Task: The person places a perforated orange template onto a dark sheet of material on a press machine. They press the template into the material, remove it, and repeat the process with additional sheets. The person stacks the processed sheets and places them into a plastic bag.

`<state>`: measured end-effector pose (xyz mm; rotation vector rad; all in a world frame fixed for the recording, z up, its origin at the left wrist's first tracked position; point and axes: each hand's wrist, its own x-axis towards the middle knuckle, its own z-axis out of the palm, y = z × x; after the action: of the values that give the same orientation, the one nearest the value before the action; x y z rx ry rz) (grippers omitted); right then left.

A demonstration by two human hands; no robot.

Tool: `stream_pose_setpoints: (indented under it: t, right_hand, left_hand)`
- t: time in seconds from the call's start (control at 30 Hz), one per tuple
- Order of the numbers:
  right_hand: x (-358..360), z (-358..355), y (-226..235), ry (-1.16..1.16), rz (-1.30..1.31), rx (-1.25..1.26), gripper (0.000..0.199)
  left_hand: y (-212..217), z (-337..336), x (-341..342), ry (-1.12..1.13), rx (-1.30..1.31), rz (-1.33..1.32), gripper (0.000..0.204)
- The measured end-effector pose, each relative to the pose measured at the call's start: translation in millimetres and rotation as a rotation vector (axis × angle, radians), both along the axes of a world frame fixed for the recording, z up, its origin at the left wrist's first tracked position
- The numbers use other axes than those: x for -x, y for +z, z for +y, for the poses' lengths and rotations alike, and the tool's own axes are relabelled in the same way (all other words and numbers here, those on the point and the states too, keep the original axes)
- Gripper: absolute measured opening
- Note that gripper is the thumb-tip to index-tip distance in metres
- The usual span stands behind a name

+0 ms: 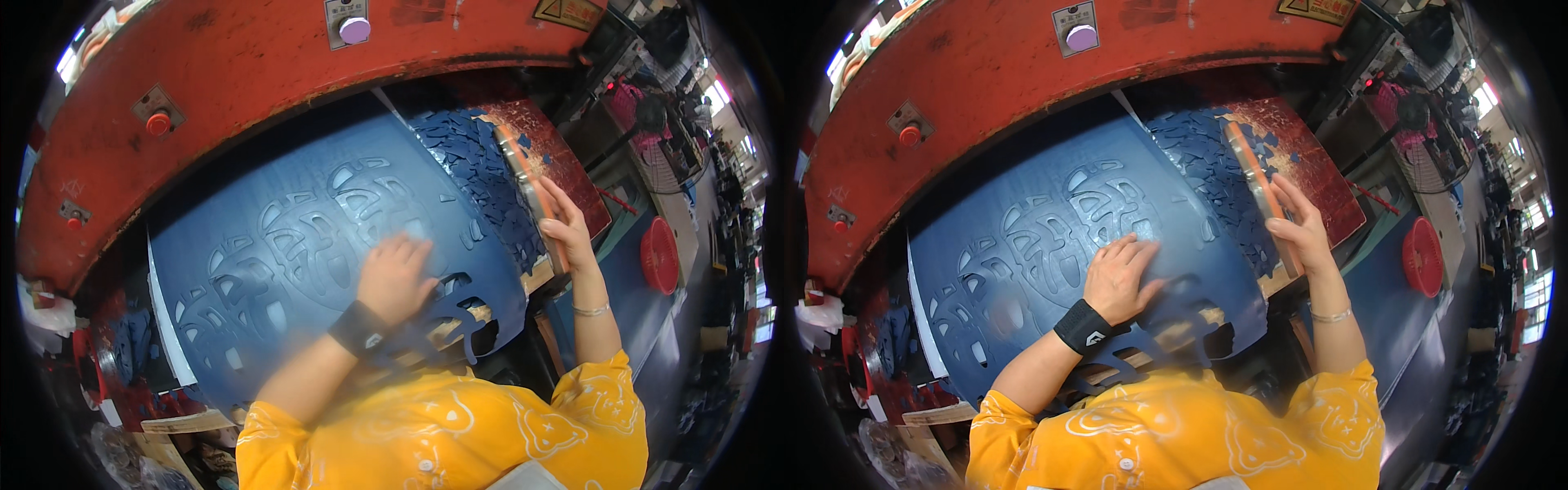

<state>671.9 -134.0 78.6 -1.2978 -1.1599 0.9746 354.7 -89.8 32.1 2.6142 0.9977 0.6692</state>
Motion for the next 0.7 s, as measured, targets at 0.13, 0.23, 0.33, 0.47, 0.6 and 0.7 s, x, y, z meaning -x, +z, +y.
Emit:
stream_pose_setpoints:
  t: [0.13, 0.23, 0.33, 0.47, 0.6, 0.7]
  right_hand:
    - [2.9, 29.8, -17.7, -0.064, -0.694, 0.187, 0.079]
    - [23.2, 41.5, -14.1, -0.27, -1.244, 0.182, 0.065]
    - [55.0, 54.5, 10.6, -0.114, -0.888, -0.395, 0.038]
    - [132.2, 77.2, 26.8, 0.249, -0.498, -0.271, 0.036]
    - [186.1, 93.3, 19.2, 0.157, -0.635, -0.288, 0.053]
    - [192.3, 100.2, 3.6, 0.193, -0.366, -0.181, 0.036]
  left_hand:
    - [17.1, 26.9, -2.2, -0.155, 0.021, 0.083, 0.064]
    - [35.6, 59.1, 1.5, -0.3, 0.108, 0.014, 0.066]
    - [47.5, 97.6, 11.6, -0.027, 0.555, -0.746, 0.054]
    - [48.5, 116.3, 25.5, 0.051, 0.98, -1.306, 0.048]
    - [40.8, 106.8, 23.6, 0.048, 1.044, -1.285, 0.047]
    - [36.5, 106.1, 23.6, 0.028, 0.954, -1.252, 0.047]
